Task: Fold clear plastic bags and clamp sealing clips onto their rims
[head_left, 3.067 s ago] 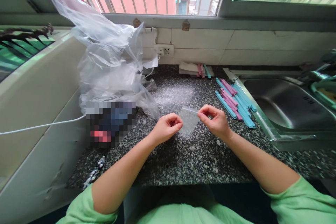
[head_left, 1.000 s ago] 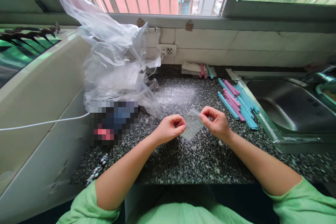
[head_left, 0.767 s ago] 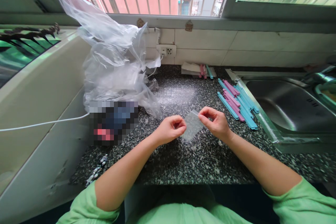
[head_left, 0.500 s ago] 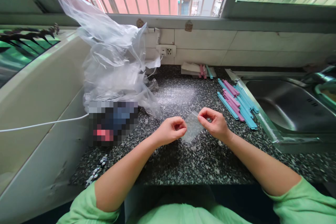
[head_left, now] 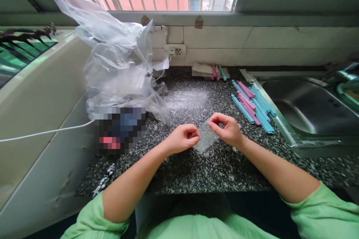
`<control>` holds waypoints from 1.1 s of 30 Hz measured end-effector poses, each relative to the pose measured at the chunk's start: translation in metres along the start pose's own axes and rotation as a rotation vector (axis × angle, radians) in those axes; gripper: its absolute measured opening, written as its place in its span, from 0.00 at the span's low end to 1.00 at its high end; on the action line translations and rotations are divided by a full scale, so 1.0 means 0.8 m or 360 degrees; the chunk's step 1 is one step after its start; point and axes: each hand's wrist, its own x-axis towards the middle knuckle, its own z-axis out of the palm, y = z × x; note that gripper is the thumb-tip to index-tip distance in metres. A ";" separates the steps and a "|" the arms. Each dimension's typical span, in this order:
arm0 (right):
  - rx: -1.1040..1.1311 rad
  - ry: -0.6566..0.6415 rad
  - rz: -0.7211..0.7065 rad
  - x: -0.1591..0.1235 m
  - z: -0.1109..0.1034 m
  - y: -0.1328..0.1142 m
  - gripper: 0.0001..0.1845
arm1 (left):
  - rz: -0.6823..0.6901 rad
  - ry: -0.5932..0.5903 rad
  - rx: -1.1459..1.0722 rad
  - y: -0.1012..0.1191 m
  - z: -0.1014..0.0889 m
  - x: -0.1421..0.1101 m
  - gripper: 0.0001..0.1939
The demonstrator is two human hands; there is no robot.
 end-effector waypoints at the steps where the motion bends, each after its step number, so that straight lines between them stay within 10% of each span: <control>1: -0.0007 -0.0004 -0.0014 0.000 0.000 0.000 0.09 | 0.0003 -0.0002 0.0010 0.000 0.000 0.000 0.05; 33: 0.0083 -0.0078 0.0123 -0.001 0.005 0.007 0.10 | 0.0075 0.0594 -0.0097 -0.003 -0.010 0.002 0.11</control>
